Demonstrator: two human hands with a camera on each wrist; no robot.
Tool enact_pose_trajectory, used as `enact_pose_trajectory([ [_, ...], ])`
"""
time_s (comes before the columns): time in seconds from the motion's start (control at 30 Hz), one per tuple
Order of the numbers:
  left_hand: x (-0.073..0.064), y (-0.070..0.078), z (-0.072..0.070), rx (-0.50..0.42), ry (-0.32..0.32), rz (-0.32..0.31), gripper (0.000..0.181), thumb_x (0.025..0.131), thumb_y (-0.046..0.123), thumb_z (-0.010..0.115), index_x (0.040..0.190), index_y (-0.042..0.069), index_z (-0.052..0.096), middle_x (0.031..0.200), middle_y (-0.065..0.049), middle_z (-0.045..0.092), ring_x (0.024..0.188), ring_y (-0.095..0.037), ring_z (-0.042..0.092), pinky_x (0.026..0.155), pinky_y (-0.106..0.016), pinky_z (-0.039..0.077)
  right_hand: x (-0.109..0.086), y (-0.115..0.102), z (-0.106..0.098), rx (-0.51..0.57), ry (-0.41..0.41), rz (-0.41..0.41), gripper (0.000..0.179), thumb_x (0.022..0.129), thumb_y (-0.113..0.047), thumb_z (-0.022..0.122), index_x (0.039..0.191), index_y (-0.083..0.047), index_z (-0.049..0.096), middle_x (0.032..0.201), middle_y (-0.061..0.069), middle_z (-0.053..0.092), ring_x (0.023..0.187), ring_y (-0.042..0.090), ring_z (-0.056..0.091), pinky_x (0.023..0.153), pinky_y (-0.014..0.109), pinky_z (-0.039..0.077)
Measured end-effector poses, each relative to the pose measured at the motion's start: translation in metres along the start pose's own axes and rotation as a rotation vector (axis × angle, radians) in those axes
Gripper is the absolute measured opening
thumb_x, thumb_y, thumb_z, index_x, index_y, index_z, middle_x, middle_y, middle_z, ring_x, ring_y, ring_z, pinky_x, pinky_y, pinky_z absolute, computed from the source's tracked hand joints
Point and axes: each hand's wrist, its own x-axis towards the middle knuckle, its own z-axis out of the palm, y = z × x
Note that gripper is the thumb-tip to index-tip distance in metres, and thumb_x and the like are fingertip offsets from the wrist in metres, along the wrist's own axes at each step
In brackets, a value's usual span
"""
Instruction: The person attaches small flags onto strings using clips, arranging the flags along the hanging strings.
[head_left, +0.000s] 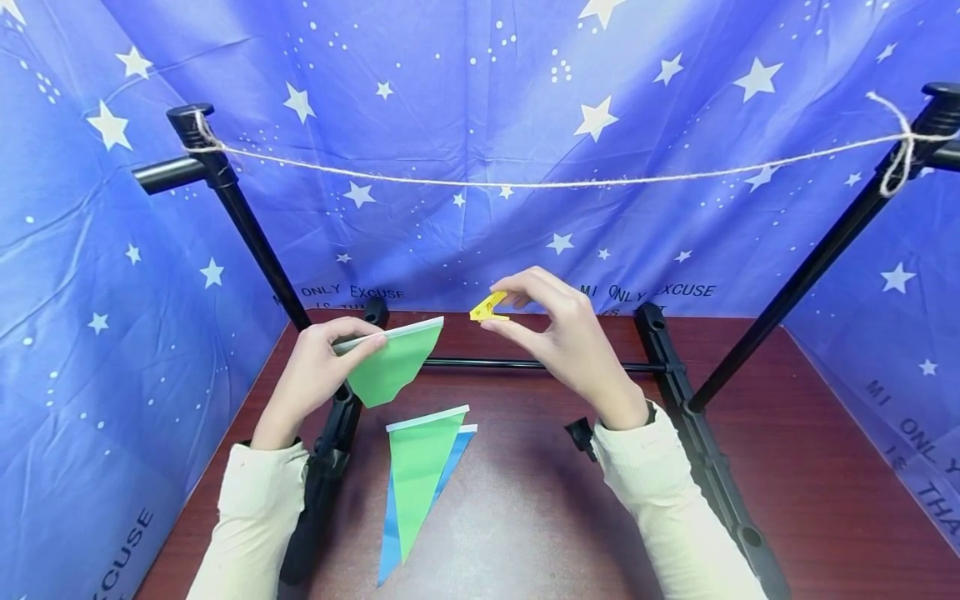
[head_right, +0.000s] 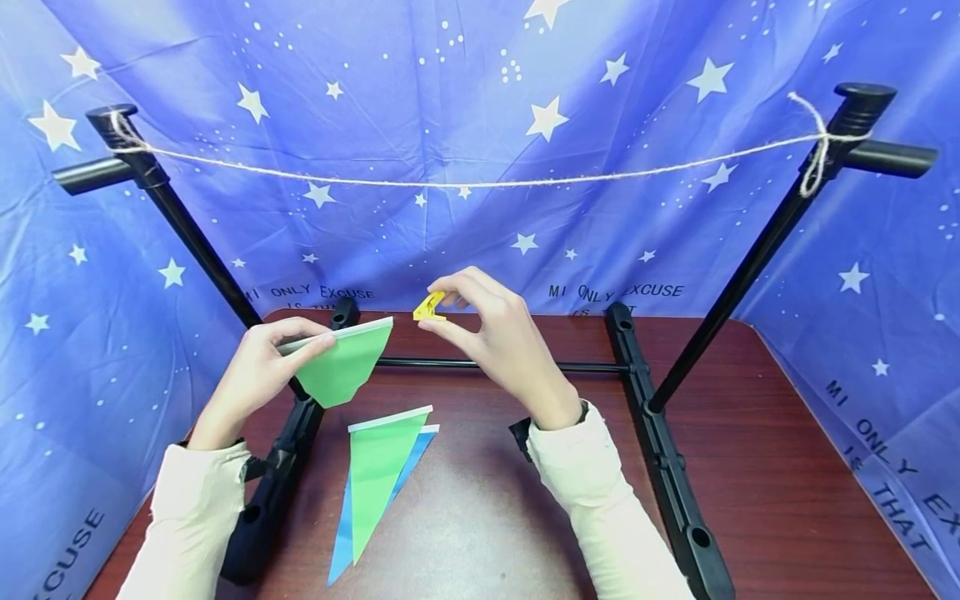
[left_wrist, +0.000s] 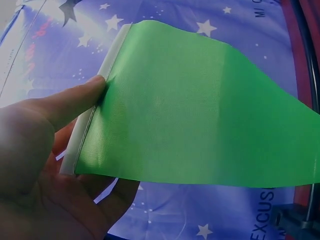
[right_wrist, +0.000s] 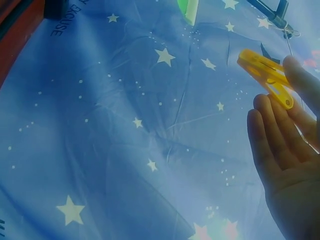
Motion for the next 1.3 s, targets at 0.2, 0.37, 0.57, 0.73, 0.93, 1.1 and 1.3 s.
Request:
enact_pose_trajectory([
  [0.2,0.003,0.001,-0.001,0.002,0.015,0.017,0.015,0.092,0.031,0.072,0.099,0.019,0.077,0.098,0.003,0.074,0.085,-0.006,0.065,0.072,-0.021,0.051,0.005,-0.003,0.003,0.012,0.001,-0.009,0.033,0.079,-0.016,0.085,0.107,-0.01,0.071,0.096,-0.005,0.068,0.088,0.009,0.061,0.077,0.025,0.05],
  [0.37,0.005,0.001,-0.002,-0.005,0.028,0.026,0.014,0.092,0.03,0.073,0.099,0.019,0.078,0.096,0.002,0.074,0.084,-0.004,0.065,0.072,-0.02,0.05,0.011,-0.006,0.005,0.023,0.014,-0.046,0.032,0.079,-0.017,0.085,0.107,-0.009,0.071,0.095,-0.004,0.067,0.089,0.009,0.06,0.078,0.025,0.049],
  [0.57,0.007,0.002,-0.006,-0.022,0.049,0.021,0.014,0.09,0.032,0.074,0.098,0.021,0.078,0.095,0.002,0.074,0.084,-0.006,0.064,0.072,-0.02,0.05,0.019,-0.009,0.007,0.029,0.031,-0.083,0.033,0.078,-0.017,0.086,0.105,-0.006,0.072,0.092,-0.001,0.068,0.087,0.008,0.06,0.074,0.022,0.049],
  [0.73,0.009,0.003,-0.009,-0.036,0.073,-0.004,0.013,0.088,0.035,0.076,0.095,0.023,0.078,0.092,0.004,0.075,0.083,-0.008,0.065,0.07,-0.021,0.05,0.025,-0.014,0.007,0.034,0.047,-0.109,0.031,0.077,-0.016,0.086,0.103,-0.005,0.073,0.089,-0.001,0.068,0.085,0.007,0.061,0.072,0.021,0.049],
  [0.93,0.011,0.007,-0.012,-0.045,0.111,0.004,0.015,0.088,0.032,0.077,0.095,0.019,0.078,0.09,0.001,0.075,0.08,-0.008,0.064,0.068,-0.02,0.048,0.031,-0.019,0.007,0.045,0.048,-0.139,0.03,0.076,-0.014,0.087,0.1,-0.004,0.073,0.088,0.0,0.069,0.083,0.008,0.063,0.077,0.022,0.051],
  [1.1,0.013,0.009,-0.014,-0.072,0.113,0.005,0.013,0.087,0.032,0.078,0.093,0.02,0.078,0.089,0.002,0.074,0.079,-0.009,0.065,0.067,-0.02,0.05,0.035,-0.021,0.009,0.038,0.027,-0.151,0.027,0.076,-0.015,0.087,0.097,-0.005,0.073,0.088,-0.001,0.07,0.083,0.008,0.063,0.078,0.023,0.051],
  [1.3,0.017,0.012,-0.017,-0.084,0.119,0.012,0.014,0.087,0.031,0.078,0.095,0.019,0.078,0.09,0.003,0.074,0.082,-0.01,0.065,0.068,-0.02,0.051,0.043,-0.024,0.009,0.02,0.049,-0.163,0.026,0.076,-0.014,0.086,0.096,-0.005,0.073,0.087,0.0,0.07,0.081,0.008,0.063,0.076,0.023,0.051],
])
